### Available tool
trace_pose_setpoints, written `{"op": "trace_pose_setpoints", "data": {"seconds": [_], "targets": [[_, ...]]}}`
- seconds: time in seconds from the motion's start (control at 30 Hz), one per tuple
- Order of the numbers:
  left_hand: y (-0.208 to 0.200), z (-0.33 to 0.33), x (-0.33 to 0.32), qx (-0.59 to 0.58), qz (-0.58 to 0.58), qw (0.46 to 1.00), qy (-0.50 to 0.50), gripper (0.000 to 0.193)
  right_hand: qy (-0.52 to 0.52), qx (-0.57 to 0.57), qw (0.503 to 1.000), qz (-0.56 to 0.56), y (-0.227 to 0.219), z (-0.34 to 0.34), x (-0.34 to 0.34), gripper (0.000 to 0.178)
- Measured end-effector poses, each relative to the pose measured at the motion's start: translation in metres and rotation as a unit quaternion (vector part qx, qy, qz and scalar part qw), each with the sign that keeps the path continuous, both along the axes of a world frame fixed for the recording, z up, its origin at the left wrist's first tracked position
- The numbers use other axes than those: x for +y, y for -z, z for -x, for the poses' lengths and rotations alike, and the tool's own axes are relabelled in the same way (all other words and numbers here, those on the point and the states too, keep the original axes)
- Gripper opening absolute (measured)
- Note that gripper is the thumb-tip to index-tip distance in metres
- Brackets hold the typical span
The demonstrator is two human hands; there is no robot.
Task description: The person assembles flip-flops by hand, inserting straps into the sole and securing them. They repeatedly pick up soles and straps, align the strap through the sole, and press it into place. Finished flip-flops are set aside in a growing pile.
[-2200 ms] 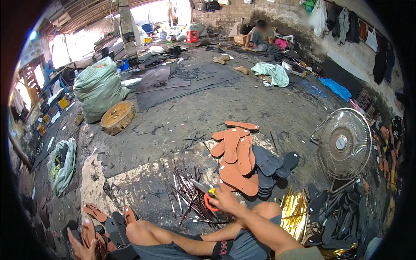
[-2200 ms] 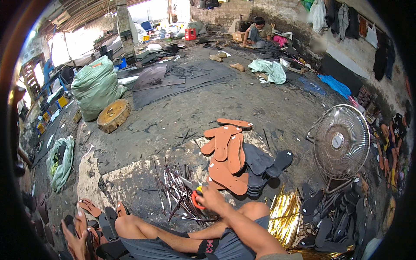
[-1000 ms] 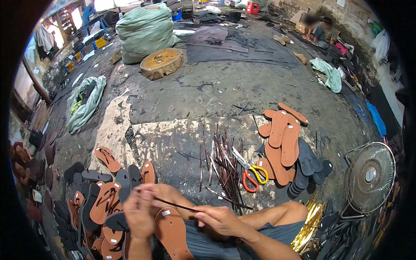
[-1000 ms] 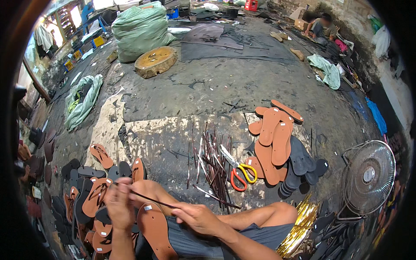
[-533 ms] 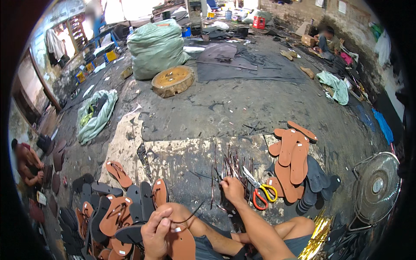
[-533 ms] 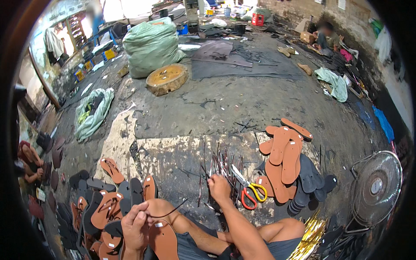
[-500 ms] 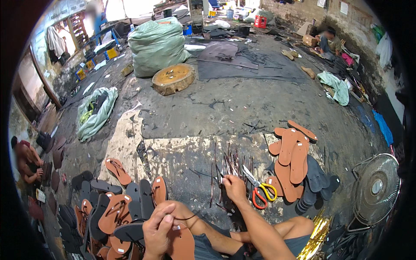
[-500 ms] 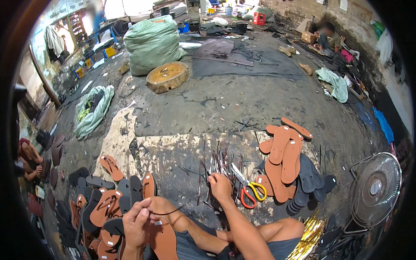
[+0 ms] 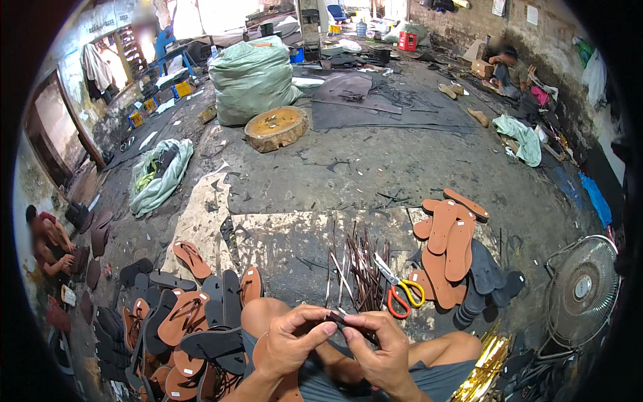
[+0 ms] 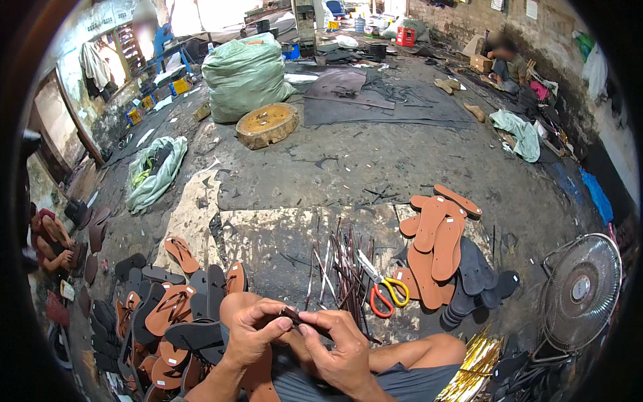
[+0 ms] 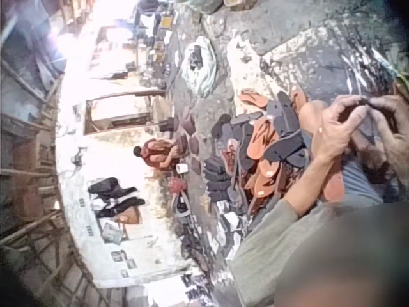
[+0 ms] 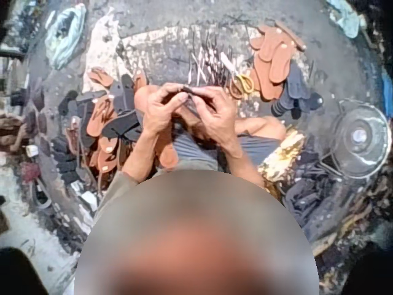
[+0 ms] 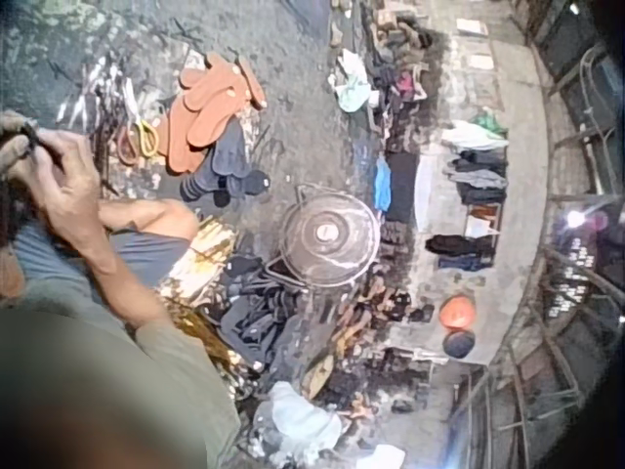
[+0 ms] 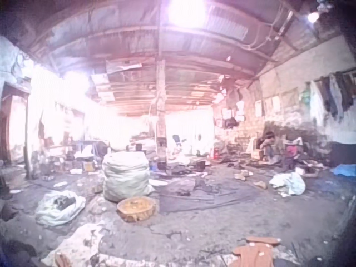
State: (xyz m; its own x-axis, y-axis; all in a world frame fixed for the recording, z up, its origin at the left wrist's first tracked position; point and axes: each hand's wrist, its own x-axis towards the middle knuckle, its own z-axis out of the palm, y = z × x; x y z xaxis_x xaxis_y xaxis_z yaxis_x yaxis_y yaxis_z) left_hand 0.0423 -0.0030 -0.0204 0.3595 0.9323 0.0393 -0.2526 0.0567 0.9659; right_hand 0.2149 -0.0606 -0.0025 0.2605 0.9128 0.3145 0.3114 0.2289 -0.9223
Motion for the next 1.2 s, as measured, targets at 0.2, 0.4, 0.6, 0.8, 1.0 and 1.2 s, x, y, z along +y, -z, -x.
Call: {"op": "trace_pose_setpoints", "data": {"seconds": [0.2,0.4,0.6,0.8,1.0,1.2], "targets": [[-0.003,-0.001,-0.014,0.013,0.022,1.000,0.002,0.019,-0.016,-0.014,0.998,-0.052,0.011,0.000,-0.011,0.022],[0.006,-0.002,-0.024,0.002,0.092,0.996,-0.022,0.019,-0.048,0.030,0.998,-0.019,0.015,0.005,-0.013,0.022],[0.002,0.075,0.003,0.521,-0.391,0.758,-0.031,0.079,-0.119,0.112,0.980,-0.111,-0.048,-0.043,-0.018,0.010],[0.018,0.104,-0.063,0.568,-0.288,0.771,-0.001,0.069,-0.411,0.241,0.775,-0.415,-0.127,-0.056,-0.025,0.009],[-0.004,0.093,-0.052,0.318,0.011,0.946,0.068,0.053,-0.604,0.056,0.763,-0.223,-0.148,-0.070,-0.017,0.013],[-0.025,0.040,-0.016,0.252,-0.021,0.966,-0.047,0.041,-0.339,-0.181,0.918,0.092,-0.067,-0.034,-0.007,0.015]]}}
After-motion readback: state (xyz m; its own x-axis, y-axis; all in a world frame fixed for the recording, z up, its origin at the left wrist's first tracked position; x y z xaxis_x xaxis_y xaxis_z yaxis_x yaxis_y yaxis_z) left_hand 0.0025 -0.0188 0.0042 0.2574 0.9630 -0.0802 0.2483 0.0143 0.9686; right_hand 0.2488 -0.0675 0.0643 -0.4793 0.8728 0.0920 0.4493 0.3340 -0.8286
